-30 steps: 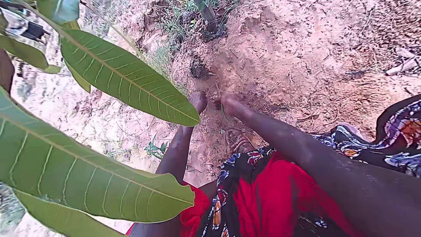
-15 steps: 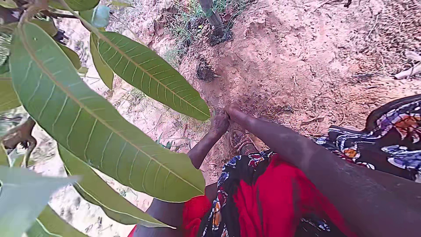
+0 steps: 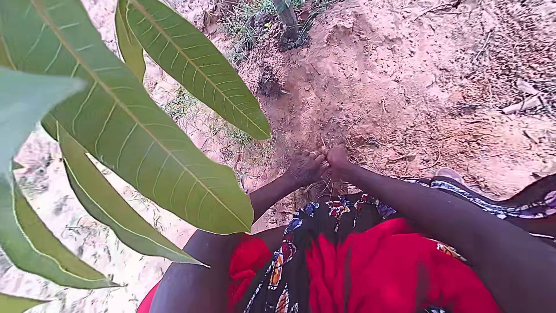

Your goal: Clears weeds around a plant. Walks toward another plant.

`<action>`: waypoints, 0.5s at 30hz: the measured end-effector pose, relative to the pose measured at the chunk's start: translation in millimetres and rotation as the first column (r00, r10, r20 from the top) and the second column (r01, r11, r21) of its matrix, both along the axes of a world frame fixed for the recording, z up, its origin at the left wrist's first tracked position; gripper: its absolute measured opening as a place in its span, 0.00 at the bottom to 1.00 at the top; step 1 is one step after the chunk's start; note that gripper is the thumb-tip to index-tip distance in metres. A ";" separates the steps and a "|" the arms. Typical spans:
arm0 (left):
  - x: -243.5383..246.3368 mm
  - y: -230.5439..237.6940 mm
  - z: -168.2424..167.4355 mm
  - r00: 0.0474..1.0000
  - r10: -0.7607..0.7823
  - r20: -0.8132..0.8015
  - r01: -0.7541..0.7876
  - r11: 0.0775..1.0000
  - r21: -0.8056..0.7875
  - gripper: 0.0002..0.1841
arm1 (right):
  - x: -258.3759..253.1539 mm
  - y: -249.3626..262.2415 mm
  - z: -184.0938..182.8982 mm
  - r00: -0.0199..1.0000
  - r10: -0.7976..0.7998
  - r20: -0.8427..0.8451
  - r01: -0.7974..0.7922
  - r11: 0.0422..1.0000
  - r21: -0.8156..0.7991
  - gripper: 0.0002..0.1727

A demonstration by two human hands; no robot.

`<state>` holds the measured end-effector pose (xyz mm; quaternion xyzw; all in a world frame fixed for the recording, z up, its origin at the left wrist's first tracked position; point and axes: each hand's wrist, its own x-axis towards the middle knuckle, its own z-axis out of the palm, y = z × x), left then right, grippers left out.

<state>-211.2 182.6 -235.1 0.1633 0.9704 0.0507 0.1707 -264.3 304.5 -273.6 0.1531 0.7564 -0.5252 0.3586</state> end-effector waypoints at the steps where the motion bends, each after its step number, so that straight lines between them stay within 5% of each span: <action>1: -16.6 -11.2 -3.4 0.991 0.036 -0.125 -0.033 0.999 0.023 0.23 | -13.3 2.7 -1.5 0.988 -0.133 -0.074 0.131 0.991 -0.039 0.21; 4: -74.5 -48.8 2.9 0.940 0.315 -0.132 -0.329 0.939 -0.102 0.25 | -55.9 11.4 17.5 0.905 -0.357 -0.230 0.332 0.933 -0.141 0.18; 5: -83.0 -73.4 -16.4 0.912 0.319 -0.260 -0.358 0.926 -0.120 0.26 | -65.4 13.4 27.4 0.893 -0.387 -0.231 0.348 0.917 -0.195 0.17; 6: -90.6 -113.1 -73.6 0.696 0.185 -0.694 -0.270 0.963 -0.014 0.27 | -72.4 12.4 34.9 0.887 -0.409 -0.214 0.352 0.900 -0.257 0.15; 7: -90.0 -115.8 -42.8 0.874 0.348 -0.340 -0.406 0.907 -0.115 0.29 | -76.7 9.2 40.1 0.888 -0.426 -0.174 0.363 0.881 -0.305 0.14; 8: -93.7 -118.4 -29.6 0.872 0.467 -0.146 -0.487 0.854 -0.183 0.33 | -78.2 4.3 42.7 0.892 -0.436 -0.115 0.381 0.865 -0.325 0.14; 9: -86.1 -127.9 -49.2 0.820 0.491 -0.294 -0.535 0.841 -0.085 0.35 | -77.2 -1.4 43.2 0.908 -0.416 -0.049 0.381 0.870 -0.314 0.16; 10: -79.8 -123.2 -41.3 0.786 0.565 -0.250 -0.600 0.794 -0.092 0.38 | -74.3 -8.1 42.6 0.926 -0.376 0.021 0.365 0.882 -0.298 0.19; 13: -79.1 -77.1 37.7 0.647 0.748 0.146 -0.693 0.657 -0.296 0.36 | -60.4 -35.4 36.1 0.974 -0.188 0.126 0.217 0.935 -0.280 0.19; 15: -85.3 -59.8 60.5 0.622 0.756 0.205 -0.628 0.638 -0.445 0.28 | -54.6 -53.0 36.1 0.983 -0.048 0.175 0.106 0.934 -0.342 0.19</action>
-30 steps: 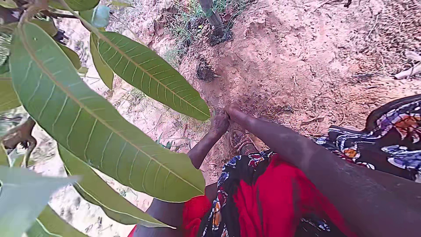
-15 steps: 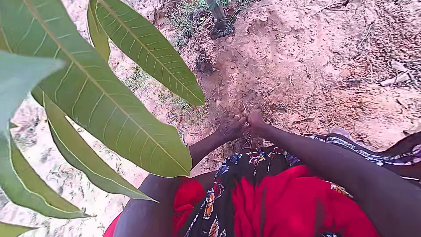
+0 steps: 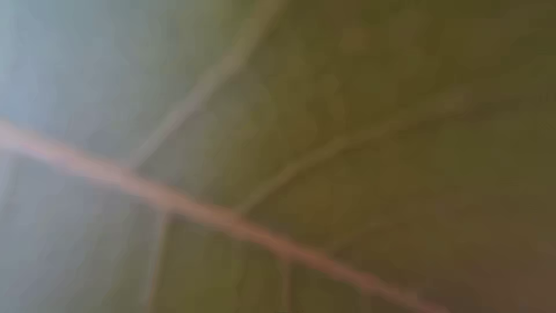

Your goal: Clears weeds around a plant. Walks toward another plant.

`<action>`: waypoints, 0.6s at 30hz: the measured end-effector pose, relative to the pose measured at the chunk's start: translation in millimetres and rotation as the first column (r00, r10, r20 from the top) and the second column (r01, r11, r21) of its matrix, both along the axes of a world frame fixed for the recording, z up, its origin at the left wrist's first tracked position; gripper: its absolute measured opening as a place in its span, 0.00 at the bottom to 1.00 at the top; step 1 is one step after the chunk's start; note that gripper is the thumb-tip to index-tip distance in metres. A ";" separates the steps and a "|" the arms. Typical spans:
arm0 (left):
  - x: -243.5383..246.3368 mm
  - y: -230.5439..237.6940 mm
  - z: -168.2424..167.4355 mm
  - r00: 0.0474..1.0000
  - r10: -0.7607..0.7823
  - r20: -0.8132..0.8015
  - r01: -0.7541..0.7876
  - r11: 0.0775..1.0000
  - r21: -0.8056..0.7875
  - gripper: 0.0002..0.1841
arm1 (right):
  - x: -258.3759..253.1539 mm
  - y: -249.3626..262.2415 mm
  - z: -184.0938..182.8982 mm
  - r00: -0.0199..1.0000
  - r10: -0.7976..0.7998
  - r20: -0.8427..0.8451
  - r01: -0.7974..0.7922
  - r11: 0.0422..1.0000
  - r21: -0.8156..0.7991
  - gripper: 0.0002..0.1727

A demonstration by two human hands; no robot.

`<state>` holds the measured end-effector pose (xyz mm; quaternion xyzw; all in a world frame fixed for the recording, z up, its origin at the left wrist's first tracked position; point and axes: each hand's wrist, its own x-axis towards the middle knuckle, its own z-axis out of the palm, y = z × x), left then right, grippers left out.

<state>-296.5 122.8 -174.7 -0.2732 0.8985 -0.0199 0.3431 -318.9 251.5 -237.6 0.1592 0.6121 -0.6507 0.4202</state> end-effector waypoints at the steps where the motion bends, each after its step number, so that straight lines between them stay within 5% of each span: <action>1: -0.4 0.5 -0.6 0.999 -0.016 0.035 0.017 1.000 -0.020 0.26 | 3.4 -8.9 0.0 0.999 0.036 0.021 -0.035 0.999 -0.037 0.17; 6: 18.1 -27.3 -29.1 0.991 -0.136 -0.006 0.136 0.990 -0.020 0.22 | 6.0 -48.8 2.3 0.990 0.079 0.113 -0.069 0.993 -0.092 0.14; 8: 52.5 -54.9 -79.5 0.831 -0.361 -0.424 0.308 0.932 -0.191 0.17 | 2.4 -62.1 6.1 0.981 0.165 0.099 -0.163 0.986 -0.025 0.16; 9: 47.4 -46.9 -58.9 0.943 -0.220 -0.252 0.219 0.975 -0.031 0.18 | 0.4 -67.6 8.4 0.975 0.208 0.080 -0.209 0.978 -0.003 0.16; 11: 41.9 -19.7 -17.0 0.995 -0.044 -0.086 0.055 0.989 0.134 0.20 | -3.2 -72.3 12.7 0.963 0.270 0.023 -0.269 0.962 -0.035 0.17; 14: 49.7 9.7 0.8 0.974 0.034 -0.225 0.014 0.978 0.206 0.19 | 1.8 -67.9 12.0 0.951 0.292 -0.105 -0.301 0.950 -0.085 0.20; 16: 56.1 15.8 -11.7 0.950 -0.004 -0.311 0.058 0.985 0.163 0.17 | 7.2 -68.7 14.4 0.962 0.274 -0.022 -0.275 0.959 -0.075 0.22; 18: 57.2 23.6 -15.7 0.983 -0.043 -0.180 0.063 0.992 0.106 0.20 | 15.0 -64.6 16.6 0.956 0.293 0.008 -0.293 0.956 -0.014 0.22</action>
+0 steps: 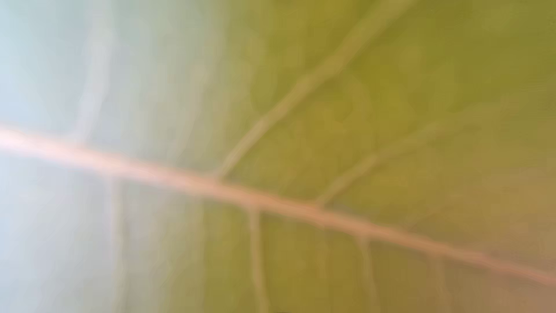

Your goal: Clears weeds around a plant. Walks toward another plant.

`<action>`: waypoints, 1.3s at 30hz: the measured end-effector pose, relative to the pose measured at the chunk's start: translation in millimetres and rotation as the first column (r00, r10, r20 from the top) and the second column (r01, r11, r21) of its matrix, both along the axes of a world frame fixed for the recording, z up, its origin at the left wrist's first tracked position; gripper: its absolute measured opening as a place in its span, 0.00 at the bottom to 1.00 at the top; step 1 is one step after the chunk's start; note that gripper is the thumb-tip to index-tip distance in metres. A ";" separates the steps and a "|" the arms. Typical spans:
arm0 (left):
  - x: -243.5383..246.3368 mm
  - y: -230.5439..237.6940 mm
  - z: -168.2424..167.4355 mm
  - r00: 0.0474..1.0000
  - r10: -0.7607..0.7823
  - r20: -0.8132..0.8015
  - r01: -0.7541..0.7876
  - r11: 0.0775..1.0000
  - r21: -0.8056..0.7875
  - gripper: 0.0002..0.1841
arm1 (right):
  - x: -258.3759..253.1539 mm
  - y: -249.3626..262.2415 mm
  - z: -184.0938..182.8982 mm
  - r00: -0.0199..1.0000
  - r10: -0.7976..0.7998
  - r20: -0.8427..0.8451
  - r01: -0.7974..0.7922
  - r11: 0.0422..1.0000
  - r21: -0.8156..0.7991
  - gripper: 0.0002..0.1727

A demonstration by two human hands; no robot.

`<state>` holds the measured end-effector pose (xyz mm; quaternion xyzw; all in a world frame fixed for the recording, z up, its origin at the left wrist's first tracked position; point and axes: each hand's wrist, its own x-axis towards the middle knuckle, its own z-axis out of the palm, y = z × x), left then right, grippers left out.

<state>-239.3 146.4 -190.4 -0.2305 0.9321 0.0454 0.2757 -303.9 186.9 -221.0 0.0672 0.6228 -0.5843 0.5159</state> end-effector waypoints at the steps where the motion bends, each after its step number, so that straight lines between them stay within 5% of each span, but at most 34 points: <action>1: 0.6 8.3 3.2 0.995 -0.007 0.095 0.009 1.000 -0.017 0.22 | 5.6 5.4 0.8 0.999 0.030 -0.011 -0.030 0.999 0.023 0.21; 7: 20.3 32.4 -17.4 0.979 -0.065 0.191 0.068 0.998 -0.012 0.25 | 28.9 45.1 -2.2 0.949 0.263 -0.172 -0.238 0.960 0.150 0.23; 11: 37.0 69.1 -20.7 0.958 -0.213 0.191 0.196 0.975 0.106 0.20 | 35.1 73.6 -60.6 0.915 0.259 -0.308 -0.192 0.954 0.232 0.15; 19: -19.7 128.3 -25.6 0.958 -0.250 -0.140 0.285 0.876 0.389 0.21 | -15.7 161.1 -29.9 0.885 -0.385 -0.262 0.430 0.892 0.140 0.09; 23: -51.7 92.1 -2.4 0.962 -0.151 -0.229 0.261 0.756 0.600 0.24 | -53.6 197.1 2.4 0.766 -0.540 -0.349 0.586 0.810 0.033 0.12; 27: -62.7 19.3 18.8 0.953 0.085 -0.289 0.059 0.888 0.456 0.19 | -89.4 236.8 30.9 0.565 -0.611 -0.554 0.654 0.741 -0.150 0.12; 32: -51.5 -45.4 -14.1 0.931 0.341 -0.131 -0.262 0.872 0.413 0.20 | -110.9 242.6 47.6 0.357 -0.365 -0.860 0.706 0.708 -0.008 0.24; 34: -47.2 -54.6 -30.6 0.933 0.340 -0.120 -0.281 0.894 0.348 0.20 | -97.4 228.4 39.3 0.458 -0.489 -0.742 0.725 0.689 -0.007 0.19; 35: -44.6 -55.9 -36.9 0.934 0.336 -0.122 -0.285 0.905 0.315 0.20 | -90.0 219.4 30.1 0.587 -0.588 -0.557 0.708 0.706 0.000 0.05; 37: -38.6 -52.2 -44.8 0.935 0.337 -0.109 -0.301 0.918 0.259 0.22 | -74.6 209.9 6.7 0.758 -0.651 -0.042 0.650 0.759 -0.039 0.11; 39: -34.4 -43.1 -42.7 0.946 0.318 -0.060 -0.298 0.928 0.226 0.26 | -62.6 196.7 -16.5 0.768 -0.639 0.044 0.640 0.769 0.001 0.10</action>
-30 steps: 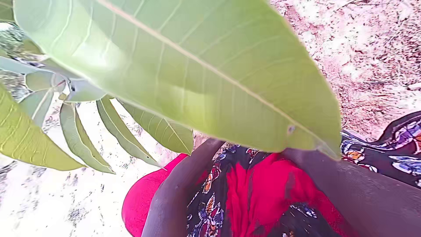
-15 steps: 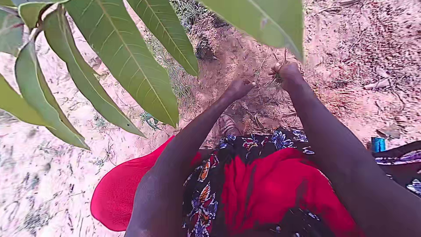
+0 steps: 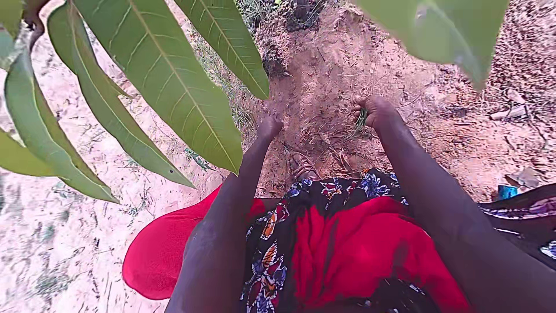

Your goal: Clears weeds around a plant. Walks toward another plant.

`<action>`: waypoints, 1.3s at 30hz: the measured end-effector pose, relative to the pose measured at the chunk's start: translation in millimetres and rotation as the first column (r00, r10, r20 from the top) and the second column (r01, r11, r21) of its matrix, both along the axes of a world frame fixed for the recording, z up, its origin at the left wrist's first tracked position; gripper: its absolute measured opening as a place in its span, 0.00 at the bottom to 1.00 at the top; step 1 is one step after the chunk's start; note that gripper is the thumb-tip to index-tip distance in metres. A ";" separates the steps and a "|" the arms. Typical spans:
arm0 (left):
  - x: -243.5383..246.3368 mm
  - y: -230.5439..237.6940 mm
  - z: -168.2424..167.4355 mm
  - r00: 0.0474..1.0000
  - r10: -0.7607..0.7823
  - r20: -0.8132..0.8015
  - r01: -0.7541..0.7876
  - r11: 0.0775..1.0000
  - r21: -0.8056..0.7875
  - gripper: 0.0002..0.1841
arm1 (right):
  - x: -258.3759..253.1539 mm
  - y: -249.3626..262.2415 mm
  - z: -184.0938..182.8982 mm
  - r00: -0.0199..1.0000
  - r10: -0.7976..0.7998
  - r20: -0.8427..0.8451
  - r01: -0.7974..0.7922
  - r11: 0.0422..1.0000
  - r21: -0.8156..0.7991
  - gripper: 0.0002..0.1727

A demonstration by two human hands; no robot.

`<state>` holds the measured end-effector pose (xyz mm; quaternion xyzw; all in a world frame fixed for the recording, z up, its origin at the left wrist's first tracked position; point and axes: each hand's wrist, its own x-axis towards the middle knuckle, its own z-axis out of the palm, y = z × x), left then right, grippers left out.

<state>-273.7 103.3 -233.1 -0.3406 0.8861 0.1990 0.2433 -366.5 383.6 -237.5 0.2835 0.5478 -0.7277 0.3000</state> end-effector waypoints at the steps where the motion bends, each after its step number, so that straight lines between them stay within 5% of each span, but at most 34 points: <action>1: 1.9 2.7 -1.4 0.999 -0.013 0.032 0.014 1.000 -0.018 0.26 | 4.9 -7.4 -8.2 1.000 -0.003 -0.004 0.003 1.000 0.026 0.08; 12: 12.7 -12.9 -22.3 0.991 -0.024 0.133 0.024 1.000 -0.001 0.15 | 25.1 -71.7 6.2 0.951 0.289 -0.106 -0.265 0.944 0.197 0.12; 17: 28.7 -32.7 -18.6 0.961 -0.223 0.166 0.173 0.947 0.271 0.15 | 41.0 -89.0 -6.1 0.886 0.453 -0.102 -0.410 0.865 0.288 0.13; 22: 36.1 -29.5 -6.5 0.995 -0.033 0.091 -0.011 0.900 0.436 0.14 | 62.1 -103.9 -7.1 0.830 0.550 -0.088 -0.514 0.817 0.262 0.13; 26: 25.3 9.2 10.9 0.995 -0.032 -0.094 0.079 0.827 0.557 0.11 | 80.6 -113.6 -9.6 0.828 0.551 -0.105 -0.525 0.827 0.201 0.13; 32: 7.1 28.3 22.3 0.983 -0.154 -0.100 0.184 0.863 0.470 0.15 | 75.2 -115.0 -11.8 0.940 0.295 -0.172 -0.283 0.955 0.090 0.11; 39: 5.0 -43.4 -23.5 0.972 -0.121 -0.200 0.135 0.989 0.061 0.17 | 27.2 -80.7 -38.1 0.942 0.206 -0.266 -0.098 0.924 0.370 0.22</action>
